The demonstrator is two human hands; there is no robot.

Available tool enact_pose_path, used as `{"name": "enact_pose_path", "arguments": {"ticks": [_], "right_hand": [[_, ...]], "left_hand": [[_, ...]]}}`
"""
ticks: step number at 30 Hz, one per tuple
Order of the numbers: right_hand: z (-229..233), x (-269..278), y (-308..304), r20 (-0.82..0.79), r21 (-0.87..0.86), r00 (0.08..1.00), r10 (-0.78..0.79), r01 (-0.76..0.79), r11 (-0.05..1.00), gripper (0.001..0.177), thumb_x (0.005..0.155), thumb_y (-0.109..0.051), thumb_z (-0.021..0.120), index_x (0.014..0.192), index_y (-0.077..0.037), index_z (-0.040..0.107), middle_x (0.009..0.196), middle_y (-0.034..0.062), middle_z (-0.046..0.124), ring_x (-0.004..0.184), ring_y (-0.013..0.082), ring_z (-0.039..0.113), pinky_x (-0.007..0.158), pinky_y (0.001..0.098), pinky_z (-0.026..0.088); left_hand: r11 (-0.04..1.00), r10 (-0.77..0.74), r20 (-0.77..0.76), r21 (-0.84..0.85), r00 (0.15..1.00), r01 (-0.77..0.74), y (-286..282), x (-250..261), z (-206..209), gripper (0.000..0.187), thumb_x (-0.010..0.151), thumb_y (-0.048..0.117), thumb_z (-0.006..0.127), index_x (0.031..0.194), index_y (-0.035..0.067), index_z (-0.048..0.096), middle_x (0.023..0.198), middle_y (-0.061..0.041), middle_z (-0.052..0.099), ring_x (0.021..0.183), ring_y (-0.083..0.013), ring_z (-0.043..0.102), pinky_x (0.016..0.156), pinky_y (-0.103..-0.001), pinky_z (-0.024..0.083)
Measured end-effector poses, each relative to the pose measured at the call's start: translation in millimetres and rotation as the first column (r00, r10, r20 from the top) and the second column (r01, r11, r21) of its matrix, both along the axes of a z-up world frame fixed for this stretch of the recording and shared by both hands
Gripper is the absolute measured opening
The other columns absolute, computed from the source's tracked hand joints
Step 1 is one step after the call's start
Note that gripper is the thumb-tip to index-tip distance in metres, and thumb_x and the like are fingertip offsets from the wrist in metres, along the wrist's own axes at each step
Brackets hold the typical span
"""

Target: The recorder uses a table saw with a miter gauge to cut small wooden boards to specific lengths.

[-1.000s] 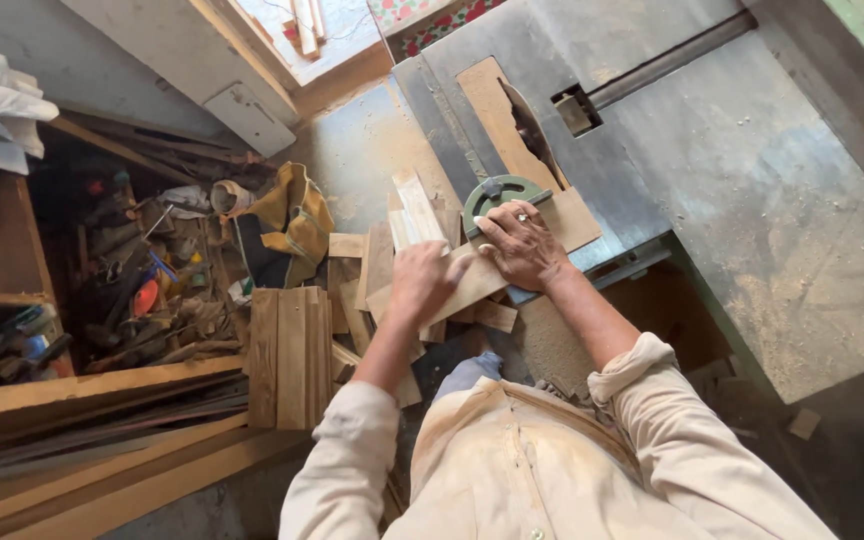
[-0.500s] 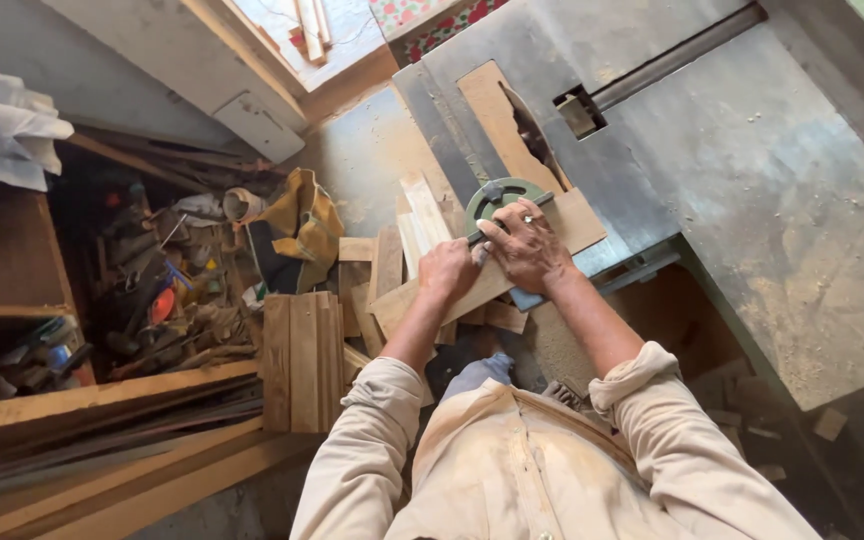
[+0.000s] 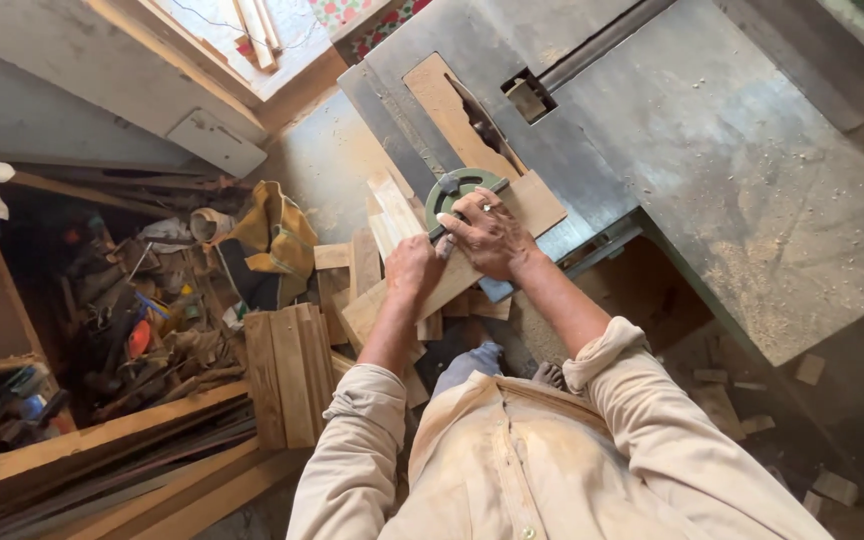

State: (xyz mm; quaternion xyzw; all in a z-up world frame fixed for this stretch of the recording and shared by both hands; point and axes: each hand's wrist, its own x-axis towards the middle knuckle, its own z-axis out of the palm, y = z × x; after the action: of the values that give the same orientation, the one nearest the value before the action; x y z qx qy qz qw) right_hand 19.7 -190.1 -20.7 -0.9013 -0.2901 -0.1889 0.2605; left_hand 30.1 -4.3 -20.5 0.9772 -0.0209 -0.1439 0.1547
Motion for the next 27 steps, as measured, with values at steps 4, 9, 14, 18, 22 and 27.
{"name": "enact_pose_path", "arguments": {"ticks": [4, 9, 14, 18, 22, 27], "right_hand": [[-1.0, 2.5, 2.0, 0.002, 0.009, 1.000, 0.000, 0.000, 1.000, 0.037, 0.093, -0.018, 0.067, 0.130, -0.011, 0.066, 0.119, 0.0097, 0.058, 0.121, 0.0297, 0.056, 0.120, 0.0467, 0.031], [-0.3, 9.3, 3.7, 0.014, 0.019, 1.000, 0.000, -0.001, 1.000, 0.037, 0.094, -0.019, 0.068, 0.130, -0.012, 0.066, 0.119, 0.0102, 0.058, 0.121, 0.0310, 0.056, 0.119, 0.0469, 0.031], [-0.8, 9.0, 4.5, 0.008, 0.014, 1.000, 0.001, -0.001, 1.000, 0.036, 0.094, -0.020, 0.068, 0.129, -0.012, 0.066, 0.119, 0.0101, 0.058, 0.122, 0.0317, 0.055, 0.119, 0.0467, 0.031], [-0.7, 10.7, 4.6, 0.004, 0.010, 1.000, 0.004, -0.004, 1.000, 0.038, 0.093, -0.019, 0.068, 0.130, -0.011, 0.067, 0.118, 0.0103, 0.058, 0.121, 0.0318, 0.055, 0.119, 0.0472, 0.031], [2.6, 11.3, 5.3, 0.013, 0.004, 1.000, -0.003, 0.003, 1.000, 0.038, 0.092, -0.019, 0.068, 0.129, -0.012, 0.067, 0.117, 0.0102, 0.058, 0.122, 0.0327, 0.055, 0.118, 0.0468, 0.031], [1.6, 14.0, 6.2, 0.037, 0.013, 0.999, -0.001, 0.000, 1.000, 0.037, 0.092, -0.020, 0.068, 0.128, -0.012, 0.067, 0.116, 0.0100, 0.059, 0.122, 0.0333, 0.055, 0.117, 0.0461, 0.031]], "left_hand": [[1.000, 0.003, 0.011, -0.020, 1.000, -0.003, 1.6, 2.9, 2.5, 0.058, 0.093, 0.060, 0.060, 0.098, 0.004, 0.076, 0.101, -0.026, 0.073, 0.100, -0.0442, 0.070, 0.088, -0.052, 0.054], [0.999, 0.043, -0.030, -0.032, 0.999, -0.044, 1.3, 9.8, 10.2, 0.057, 0.092, 0.059, 0.060, 0.102, 0.005, 0.076, 0.102, -0.026, 0.073, 0.100, -0.0442, 0.069, 0.088, -0.052, 0.054], [0.999, 0.049, -0.072, 0.003, 0.996, -0.049, 1.4, 12.1, 8.2, 0.060, 0.092, 0.060, 0.060, 0.101, 0.004, 0.077, 0.103, -0.026, 0.073, 0.102, -0.0428, 0.070, 0.089, -0.051, 0.054], [0.999, 0.043, -0.063, -0.005, 0.997, -0.043, 2.2, 13.3, 10.3, 0.057, 0.093, 0.059, 0.059, 0.102, 0.005, 0.077, 0.103, -0.025, 0.073, 0.100, -0.0429, 0.070, 0.088, -0.051, 0.054], [0.999, 0.044, -0.068, 0.004, 0.997, -0.044, 2.4, 13.9, 6.6, 0.056, 0.094, 0.058, 0.058, 0.104, 0.006, 0.076, 0.103, -0.025, 0.073, 0.100, -0.0431, 0.070, 0.086, -0.052, 0.054], [0.999, 0.038, -0.057, 0.004, 0.998, -0.038, 4.3, 14.6, 5.3, 0.057, 0.094, 0.059, 0.058, 0.103, 0.006, 0.076, 0.104, -0.024, 0.073, 0.101, -0.0428, 0.070, 0.087, -0.052, 0.054]]}}
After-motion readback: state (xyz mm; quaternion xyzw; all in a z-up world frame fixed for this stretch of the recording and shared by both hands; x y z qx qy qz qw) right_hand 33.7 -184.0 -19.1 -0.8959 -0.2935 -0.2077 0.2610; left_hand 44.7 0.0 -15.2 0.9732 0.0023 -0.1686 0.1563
